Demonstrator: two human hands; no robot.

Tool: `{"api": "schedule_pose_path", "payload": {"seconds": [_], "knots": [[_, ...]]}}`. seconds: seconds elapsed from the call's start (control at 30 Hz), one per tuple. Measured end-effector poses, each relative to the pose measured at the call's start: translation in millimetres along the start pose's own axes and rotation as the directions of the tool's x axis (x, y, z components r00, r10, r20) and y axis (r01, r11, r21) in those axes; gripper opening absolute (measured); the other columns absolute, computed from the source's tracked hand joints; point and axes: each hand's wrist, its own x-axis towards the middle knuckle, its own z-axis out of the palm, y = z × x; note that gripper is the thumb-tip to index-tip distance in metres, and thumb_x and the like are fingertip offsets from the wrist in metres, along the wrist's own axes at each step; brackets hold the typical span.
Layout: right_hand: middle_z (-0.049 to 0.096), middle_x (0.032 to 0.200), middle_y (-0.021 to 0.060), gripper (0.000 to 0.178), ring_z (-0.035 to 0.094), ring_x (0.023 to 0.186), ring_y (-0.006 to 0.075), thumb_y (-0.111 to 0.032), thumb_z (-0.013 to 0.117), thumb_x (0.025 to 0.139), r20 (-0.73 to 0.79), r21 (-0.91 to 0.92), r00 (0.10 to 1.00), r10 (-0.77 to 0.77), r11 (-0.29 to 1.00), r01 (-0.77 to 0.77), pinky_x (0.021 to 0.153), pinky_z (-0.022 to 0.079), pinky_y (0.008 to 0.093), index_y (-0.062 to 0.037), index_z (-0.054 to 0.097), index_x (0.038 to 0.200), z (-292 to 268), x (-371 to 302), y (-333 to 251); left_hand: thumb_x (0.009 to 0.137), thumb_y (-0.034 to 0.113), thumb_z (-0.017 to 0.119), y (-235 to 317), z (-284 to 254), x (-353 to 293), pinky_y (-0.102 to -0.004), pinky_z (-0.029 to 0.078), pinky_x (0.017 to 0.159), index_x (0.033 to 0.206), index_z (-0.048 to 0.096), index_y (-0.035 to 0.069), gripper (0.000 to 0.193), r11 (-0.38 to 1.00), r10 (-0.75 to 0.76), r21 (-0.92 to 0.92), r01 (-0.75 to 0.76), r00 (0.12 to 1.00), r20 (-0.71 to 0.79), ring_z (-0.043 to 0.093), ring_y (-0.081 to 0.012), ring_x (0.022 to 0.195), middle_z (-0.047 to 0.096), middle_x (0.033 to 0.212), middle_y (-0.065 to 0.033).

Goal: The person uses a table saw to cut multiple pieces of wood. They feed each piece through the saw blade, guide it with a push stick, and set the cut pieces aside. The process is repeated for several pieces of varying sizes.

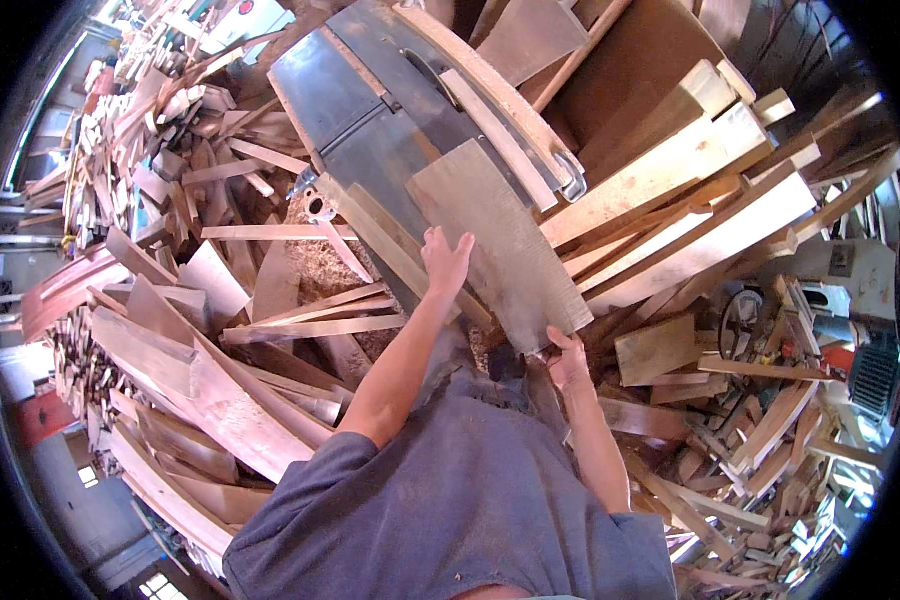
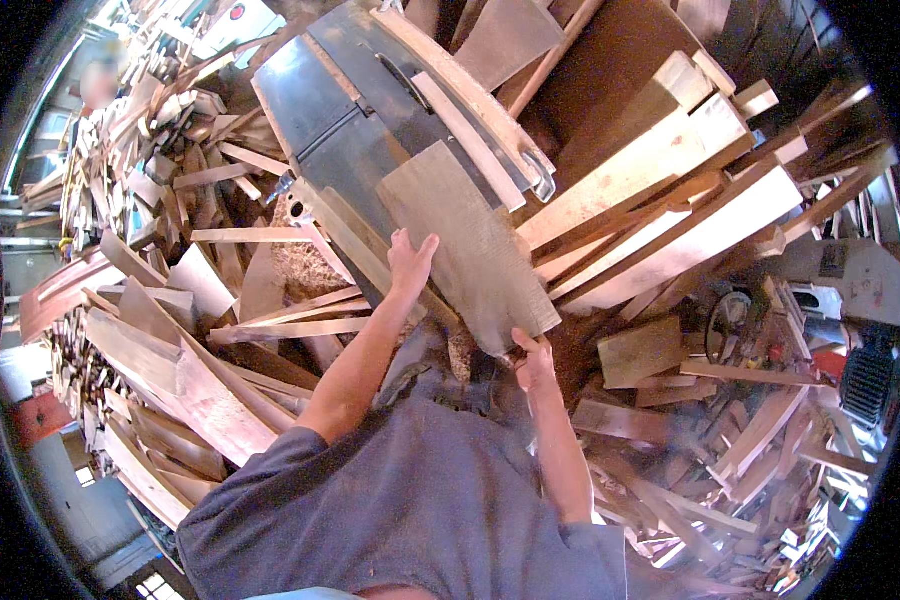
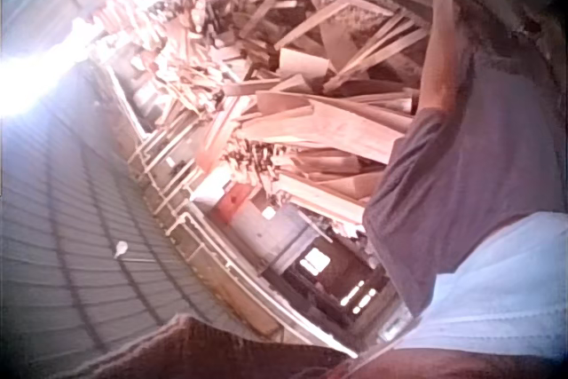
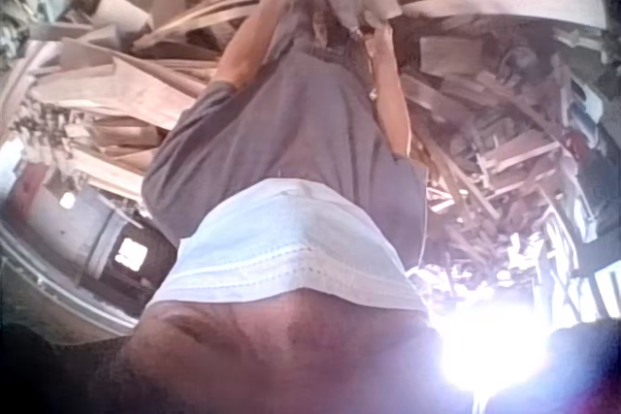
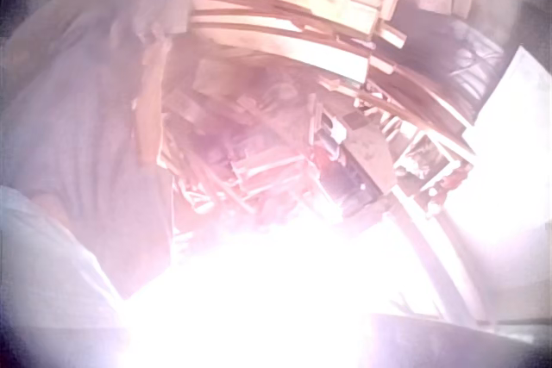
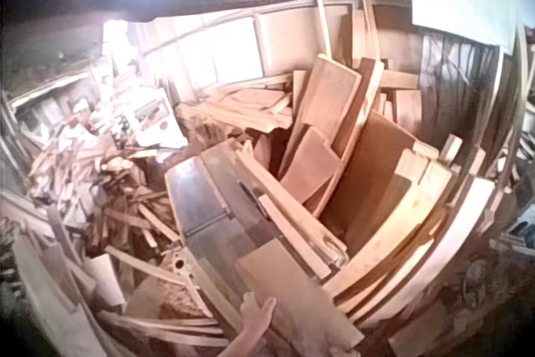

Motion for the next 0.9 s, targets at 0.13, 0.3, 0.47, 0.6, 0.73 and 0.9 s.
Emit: {"api": "schedule_pose_path", "payload": {"seconds": [0.13,0.3,0.47,0.6,0.73,0.9], "knots": [[0.063,0.135,0.0078,0.062,0.066,0.115,0.0295,-0.018,0.077,0.091,-0.009,0.067,1.000,-0.008,0.998,0.009,0.077,0.062,0.0453,-0.0082,0.051,0.146,-32,28,25,0.086,0.040,0.076,15,13,11,-0.0506,0.037,0.113,0.134,0.055,-0.011,0.073,0.989,-0.134,0.054,0.136,0.990,-0.049,0.048,-0.0470,0.133,0.051,0.145,-0.0286],[0.067,0.133,0.0059,0.053,0.064,0.120,0.0290,-0.017,0.079,0.090,-0.071,0.126,0.997,-0.021,0.992,0.030,0.095,0.057,0.0463,-0.0088,0.060,0.138,-61,38,20,0.084,0.037,0.079,36,41,9,-0.0509,0.038,0.112,0.130,0.062,-0.005,0.065,0.993,-0.118,-0.026,0.117,0.993,-0.022,0.049,-0.0459,0.129,0.052,0.144,-0.0246],[0.061,0.142,0.0053,0.058,0.058,0.130,0.0270,-0.032,0.077,0.094,-0.128,-0.012,0.985,-0.112,0.994,0.111,0.102,0.052,0.0495,-0.0106,0.055,0.143,-63,51,-8,0.082,0.034,0.081,51,67,5,-0.0522,0.041,0.107,0.129,0.063,0.000,0.060,0.986,-0.132,0.081,0.145,0.980,-0.146,0.050,-0.0440,0.121,0.054,0.136,-0.0220],[0.055,0.148,0.0055,0.061,0.055,0.133,0.0276,-0.042,0.069,0.099,-0.183,-0.055,0.981,-0.061,0.997,0.052,0.102,0.051,0.0537,-0.0129,0.050,0.148,-41,61,-28,0.082,0.034,0.081,62,57,18,-0.0512,0.040,0.107,0.126,0.065,0.002,0.056,0.992,-0.123,0.023,0.126,0.989,-0.086,0.052,-0.0415,0.120,0.055,0.133,-0.0214],[0.054,0.148,0.0049,0.065,0.055,0.132,0.0289,-0.046,0.069,0.099,-0.225,-0.087,0.974,-0.039,0.996,0.020,0.099,0.052,0.0592,-0.0138,0.047,0.151,-21,73,-35,0.081,0.034,0.081,51,64,35,-0.0495,0.040,0.108,0.125,0.068,0.000,0.057,0.989,-0.114,0.073,0.130,0.976,-0.184,0.053,-0.0400,0.122,0.057,0.133,-0.0209],[0.050,0.151,0.0065,0.065,0.054,0.134,0.0322,-0.045,0.069,0.099,-0.193,-0.071,0.981,-0.015,0.997,0.001,0.099,0.051,0.0637,-0.0131,0.046,0.150,5,84,-41,0.081,0.036,0.080,39,62,65,-0.0492,0.037,0.112,0.126,0.068,-0.003,0.060,0.989,-0.143,0.007,0.146,0.977,-0.159,0.050,-0.0401,0.129,0.055,0.139,-0.0219]]}}
